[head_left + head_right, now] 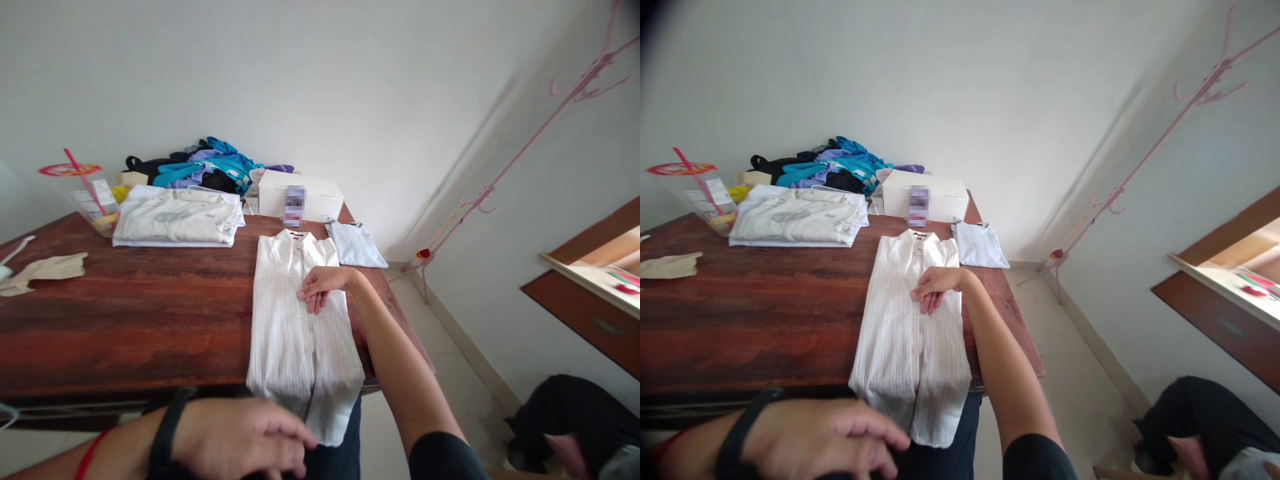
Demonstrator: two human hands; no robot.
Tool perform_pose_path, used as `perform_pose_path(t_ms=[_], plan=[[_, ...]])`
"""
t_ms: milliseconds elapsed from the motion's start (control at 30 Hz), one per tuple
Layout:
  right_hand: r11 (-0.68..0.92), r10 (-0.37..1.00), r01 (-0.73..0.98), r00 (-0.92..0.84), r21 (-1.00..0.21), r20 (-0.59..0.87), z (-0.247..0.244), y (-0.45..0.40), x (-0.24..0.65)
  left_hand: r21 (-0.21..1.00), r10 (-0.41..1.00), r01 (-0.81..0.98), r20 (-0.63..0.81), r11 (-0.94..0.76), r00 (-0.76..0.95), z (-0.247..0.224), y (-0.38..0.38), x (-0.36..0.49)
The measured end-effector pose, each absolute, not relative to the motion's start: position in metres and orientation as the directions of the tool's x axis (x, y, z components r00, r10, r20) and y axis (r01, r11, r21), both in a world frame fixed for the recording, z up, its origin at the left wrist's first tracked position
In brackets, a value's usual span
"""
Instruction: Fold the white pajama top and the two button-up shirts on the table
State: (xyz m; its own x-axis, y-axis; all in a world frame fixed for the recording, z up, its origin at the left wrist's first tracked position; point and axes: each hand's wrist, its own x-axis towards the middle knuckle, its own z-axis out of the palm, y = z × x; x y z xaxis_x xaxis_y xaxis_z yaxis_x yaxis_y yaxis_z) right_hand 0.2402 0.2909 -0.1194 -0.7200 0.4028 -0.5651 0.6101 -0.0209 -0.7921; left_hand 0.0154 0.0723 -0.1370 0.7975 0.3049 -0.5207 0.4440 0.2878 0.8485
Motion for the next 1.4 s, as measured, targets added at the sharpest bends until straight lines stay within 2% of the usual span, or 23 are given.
perform_pose_path(t_ms=[67,133,200,300,367,400,467,533,600,700,833,900,967,1033,1200,1400], plan=[[-0.028,0.32,0.596,-0.755,-0.803,-0.572,-0.118,0.287,0.238,0.906,0.461,0.34,-0.421,0.251,0.781,-0.097,0.098,0.015],[-0.045,0.234,0.579,-0.786,-0.814,-0.572,-0.117,0.285,0.235,0.957,0.651,0.279,-0.263,0.081,0.712,-0.083,0.124,0.017],[-0.07,0.143,0.55,-0.82,-0.832,-0.554,-0.116,0.282,0.234,0.94,0.78,0.31,-0.085,-0.144,0.62,-0.089,0.151,0.019],[-0.094,0.04,0.465,-0.882,-0.88,-0.47,-0.112,0.281,0.236,0.759,0.881,0.514,0.161,-0.399,0.446,-0.116,0.195,0.017],[-0.1,0.103,0.37,-0.92,-0.924,-0.379,-0.11,0.282,0.238,0.578,0.884,0.669,0.277,-0.467,0.377,-0.132,0.223,0.013],[-0.087,0.203,0.321,-0.921,-0.943,-0.332,-0.11,0.285,0.239,0.495,0.884,0.733,0.291,-0.466,0.365,-0.139,0.235,0.011],[0.012,0.544,0.309,-0.8,-0.951,-0.253,-0.113,0.292,0.241,0.353,0.897,0.829,0.256,-0.433,0.359,-0.148,0.255,0.006],[0.123,0.863,0.485,-0.483,-0.866,-0.149,-0.119,0.302,0.242,0.249,0.893,0.861,0.198,-0.444,0.403,-0.155,0.267,0.001],[0.12,0.98,0.674,-0.198,-0.729,-0.022,-0.125,0.311,0.245,0.196,0.856,0.834,0.142,-0.517,0.497,-0.159,0.273,-0.003],[0.051,0.999,0.83,-0.043,-0.555,0.028,-0.131,0.316,0.252,0.19,0.811,0.79,0.078,-0.583,0.58,-0.166,0.275,-0.007],[-0.052,0.994,0.972,0.029,-0.228,-0.102,-0.128,0.311,0.26,0.188,0.81,0.79,0.085,-0.584,0.58,-0.172,0.274,-0.008],[-0.096,0.986,0.979,0.069,-0.178,-0.154,-0.126,0.309,0.263,0.195,0.81,0.787,0.088,-0.585,0.58,-0.172,0.274,-0.008],[-0.112,0.982,0.973,0.078,-0.201,-0.17,-0.127,0.311,0.267,0.203,0.81,0.785,0.087,-0.585,0.58,-0.172,0.274,-0.008],[-0.095,0.986,0.957,0.053,-0.273,-0.158,-0.133,0.316,0.269,0.21,0.811,0.785,0.091,-0.583,0.578,-0.173,0.274,-0.008],[0.02,1.0,0.887,-0.008,-0.461,0.028,-0.154,0.328,0.265,0.216,0.821,0.793,0.121,-0.57,0.558,-0.176,0.273,-0.008],[0.068,0.986,0.87,0.015,-0.487,0.165,-0.165,0.333,0.249,0.209,0.835,0.809,0.141,-0.55,0.531,-0.179,0.285,-0.015]])
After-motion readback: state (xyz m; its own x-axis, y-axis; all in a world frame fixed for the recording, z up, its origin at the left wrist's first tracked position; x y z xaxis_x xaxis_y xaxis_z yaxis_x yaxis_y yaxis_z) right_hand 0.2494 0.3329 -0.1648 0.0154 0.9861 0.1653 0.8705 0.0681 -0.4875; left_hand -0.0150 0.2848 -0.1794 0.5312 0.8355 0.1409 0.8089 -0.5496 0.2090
